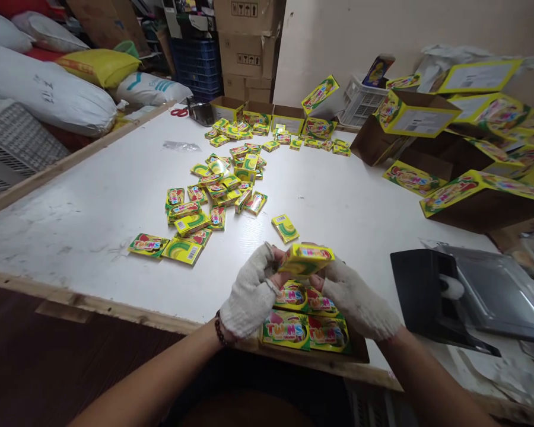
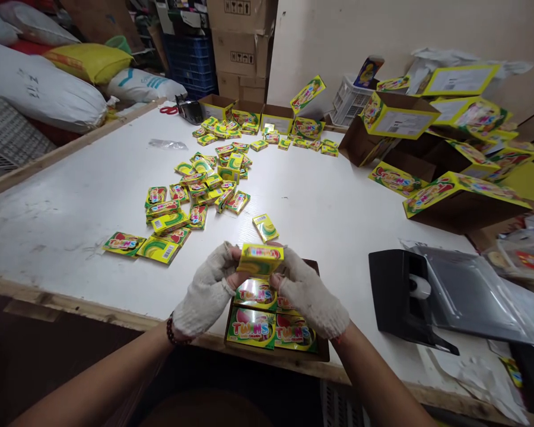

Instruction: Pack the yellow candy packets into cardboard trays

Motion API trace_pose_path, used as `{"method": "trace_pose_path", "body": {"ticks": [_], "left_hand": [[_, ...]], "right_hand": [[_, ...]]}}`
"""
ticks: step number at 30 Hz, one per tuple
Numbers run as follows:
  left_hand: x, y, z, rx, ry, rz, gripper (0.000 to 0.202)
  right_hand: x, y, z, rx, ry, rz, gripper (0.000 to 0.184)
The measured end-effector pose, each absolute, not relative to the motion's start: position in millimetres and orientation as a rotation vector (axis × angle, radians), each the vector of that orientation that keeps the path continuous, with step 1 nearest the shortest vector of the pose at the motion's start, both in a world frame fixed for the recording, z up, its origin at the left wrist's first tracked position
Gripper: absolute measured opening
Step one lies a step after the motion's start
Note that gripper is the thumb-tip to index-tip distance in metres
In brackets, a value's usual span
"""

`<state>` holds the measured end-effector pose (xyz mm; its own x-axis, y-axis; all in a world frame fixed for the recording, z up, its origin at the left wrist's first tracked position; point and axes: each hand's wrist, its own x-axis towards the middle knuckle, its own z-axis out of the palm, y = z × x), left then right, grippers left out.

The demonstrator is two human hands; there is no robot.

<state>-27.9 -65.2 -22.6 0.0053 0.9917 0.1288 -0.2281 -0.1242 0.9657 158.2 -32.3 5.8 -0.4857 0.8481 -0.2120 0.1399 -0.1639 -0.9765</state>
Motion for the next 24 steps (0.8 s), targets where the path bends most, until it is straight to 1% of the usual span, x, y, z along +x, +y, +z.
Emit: {"method": "trace_pose_path", "body": {"ticks": [2,4,6,8,9,11,13,15,17,20,22,24], "left_hand": [[-24,-62,-22,0.889,0.850,1.243,0.033],[-23,-61,-24,0.831,0.816,1.145,0.039],[-22,-63,-26,1.041,0.968,1.101,0.032],[-22,-67,-27,1.481,1.241,1.002,0.018],[-20,-71,-27,1.740,1.344,0.898,0.016],[-16,-79,-25,2.199,1.404,0.619,0.026],[-11,-88,-25,2.469,1.382,0.356,0.044],[-7,-98,-27,2.570,1.413,0.183,0.059],[-6,-108,-34,2.598,1.429,0.141,0.063],[-7,-121,-47,2.616,1.409,0.248,0.060],[-8,-128,-54,2.614,1.414,0.345,0.057],[-10,-131,-57,2.615,1.355,0.498,0.054]], "right_hand": [[156,-37,6,-1.012,-1.739,1.581,0.059],[154,-42,5,-1.023,-1.810,1.444,0.057],[152,-43,2,-1.130,-1.864,1.230,0.051],[154,-40,-4,-1.211,-1.943,1.003,0.043],[156,-37,-8,-1.214,-2.002,0.899,0.040],[161,-29,-18,-1.136,-2.199,0.698,0.035],[163,-23,-31,-0.999,-2.431,0.418,0.033],[161,-22,-42,-0.906,-2.614,0.114,0.031],[156,-26,-51,-0.927,-2.705,-0.088,0.030],[148,-38,-60,-1.084,-2.707,-0.130,0.033],[146,-44,-66,-1.151,-2.643,-0.055,0.033],[148,-48,-75,-1.121,-2.580,0.075,0.034]]}}
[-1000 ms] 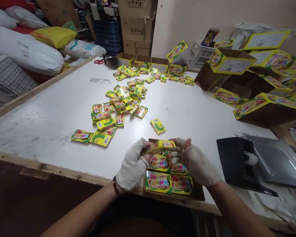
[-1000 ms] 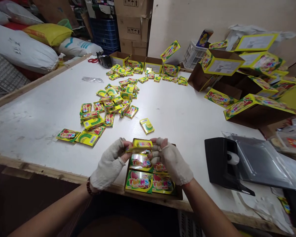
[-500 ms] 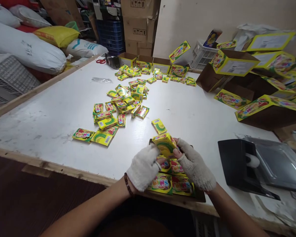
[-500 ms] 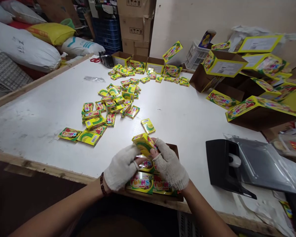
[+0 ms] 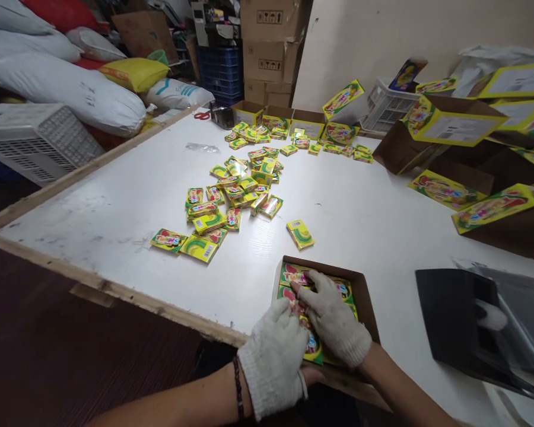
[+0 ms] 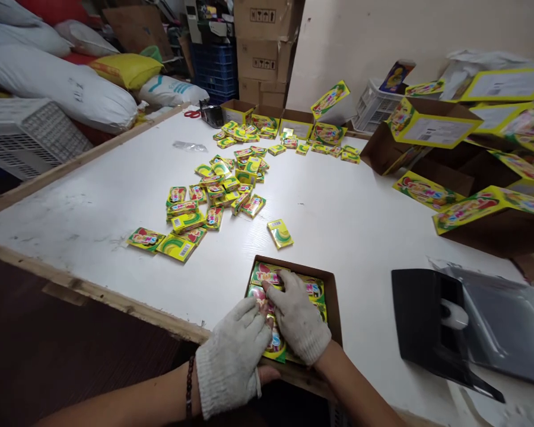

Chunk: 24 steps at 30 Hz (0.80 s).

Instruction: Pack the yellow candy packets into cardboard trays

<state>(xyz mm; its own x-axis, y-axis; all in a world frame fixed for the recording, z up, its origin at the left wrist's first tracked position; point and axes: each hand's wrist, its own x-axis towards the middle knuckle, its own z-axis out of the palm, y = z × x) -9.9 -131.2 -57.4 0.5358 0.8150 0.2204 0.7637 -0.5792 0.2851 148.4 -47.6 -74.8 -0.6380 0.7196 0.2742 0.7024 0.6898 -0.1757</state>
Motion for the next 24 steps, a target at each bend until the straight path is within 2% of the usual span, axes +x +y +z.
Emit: {"method": "trace_pose_path", "body": {"ticks": [3,4,6,8,11,14,18,20,24], "left_hand": [[-26,-122,-57,2.508,1.172,0.817,0.035],[-38,-115,-56,2.440,1.220,0.920,0.028],[-72,-96,-54,2.266,1.605,1.003,0.018],[-114,-77,-55,2.039,2.180,0.797,0.022],[-169,-58,-62,1.789,2.640,0.177,0.052],[-193,-59,-68,1.829,2.620,-0.015,0.053],[-179,-66,-67,1.800,2.357,0.398,0.049],[-163,-64,-66,1.826,2.239,0.486,0.040],[-138,-56,-66,2.082,2.262,0.301,0.014]], "right_hand": [[158,-48,-87,-0.985,-2.516,0.313,0.040],[162,-47,-89,-0.961,-2.497,0.388,0.042],[168,-46,-91,-0.947,-2.444,0.491,0.046],[170,-46,-89,-0.961,-2.377,0.495,0.047],[166,-45,-83,-0.981,-2.287,0.410,0.044],[160,-42,-70,-0.989,-2.260,0.364,0.040],[148,-37,-43,-0.956,-2.306,0.327,0.046],[137,-35,-33,-0.850,-2.370,0.271,0.046],[113,-35,-25,-0.637,-2.439,0.162,0.037]]}}
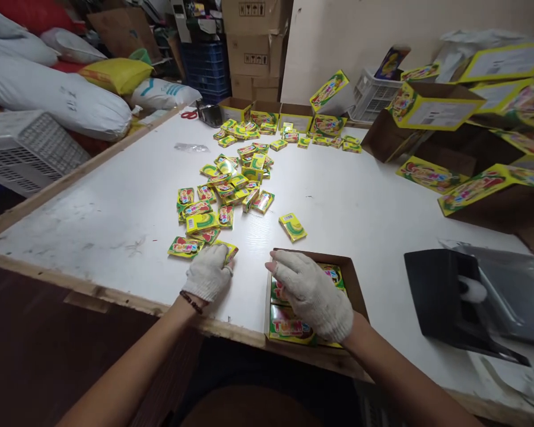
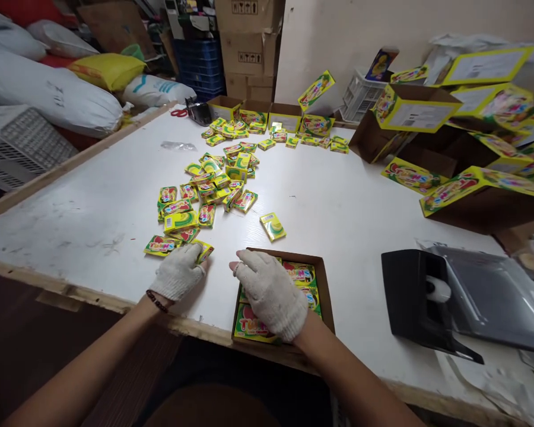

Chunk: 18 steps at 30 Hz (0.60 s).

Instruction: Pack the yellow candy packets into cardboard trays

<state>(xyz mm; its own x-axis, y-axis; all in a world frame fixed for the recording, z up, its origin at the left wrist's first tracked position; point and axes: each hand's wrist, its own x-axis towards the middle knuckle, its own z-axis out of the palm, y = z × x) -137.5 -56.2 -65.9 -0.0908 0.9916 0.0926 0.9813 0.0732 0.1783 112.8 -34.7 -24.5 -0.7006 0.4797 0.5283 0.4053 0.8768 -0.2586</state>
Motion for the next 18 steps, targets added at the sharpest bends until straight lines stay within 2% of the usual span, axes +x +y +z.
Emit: {"method": "trace_pose_path", "body": {"ticks": [3,6,8,10,12,13,15,18], "left_hand": [[-129,-62,-52,2.158,2.189,0.542,0.019],[-115,-76,-24,2.269,1.788,0.934,0.017],[-100,-82,-7,2.185,1.548,1.173,0.015],[-82,-84,2,1.917,1.394,1.349,0.031],[-62,-83,2,1.648,1.257,1.296,0.046],[-51,-82,1,1.577,1.196,1.196,0.047],[-31,-81,-4,1.575,1.100,0.963,0.038],[-10,-80,-12,1.756,1.041,0.831,0.031]], "right_hand": [[98,-36,-19,-0.635,-2.443,0.091,0.037],[91,-35,-6,-0.635,-2.451,0.021,0.039],[93,-34,6,-0.626,-2.488,0.099,0.043],[105,-35,17,-0.714,-2.449,0.277,0.046],[125,-41,24,-0.896,-2.314,0.460,0.051],[137,-45,27,-0.981,-2.253,0.523,0.053],[162,-55,30,-1.089,-2.238,0.569,0.051],[194,-67,30,-1.169,-2.411,0.511,0.034]]}}
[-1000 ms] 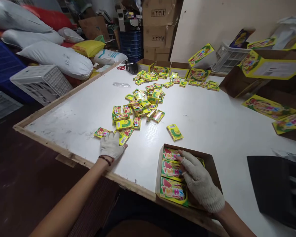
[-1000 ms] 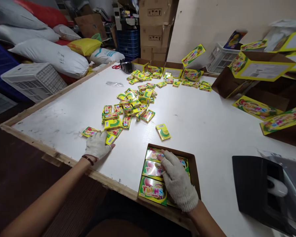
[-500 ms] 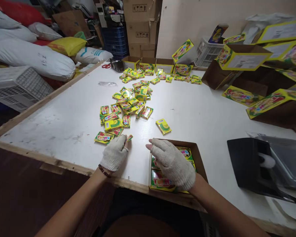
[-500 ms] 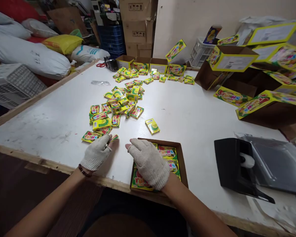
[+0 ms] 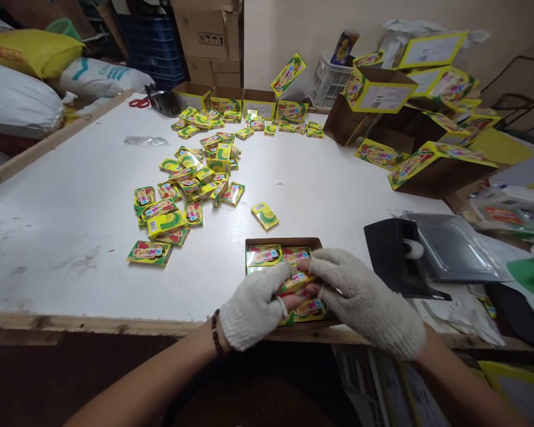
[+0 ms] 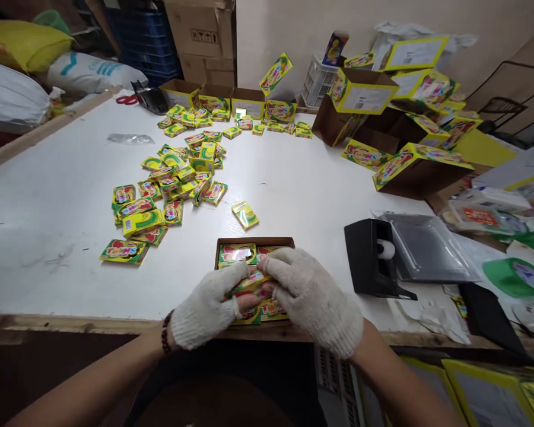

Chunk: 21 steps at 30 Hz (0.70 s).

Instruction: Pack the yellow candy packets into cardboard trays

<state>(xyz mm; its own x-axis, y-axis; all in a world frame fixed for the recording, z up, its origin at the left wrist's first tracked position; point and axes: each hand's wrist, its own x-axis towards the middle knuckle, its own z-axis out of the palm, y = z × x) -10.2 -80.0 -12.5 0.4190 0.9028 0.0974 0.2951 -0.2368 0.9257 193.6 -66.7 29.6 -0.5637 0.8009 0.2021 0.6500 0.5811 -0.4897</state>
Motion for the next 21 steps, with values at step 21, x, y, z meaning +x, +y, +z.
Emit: {"method": "trace_pose_path", "body": {"ticks": [21], "left_hand": [[-234,-53,-46,2.145,2.287,-0.222,0.049]], "right_hand": [[188,-64,-37,-1.625,-2.935,0.732,0.021]]}}
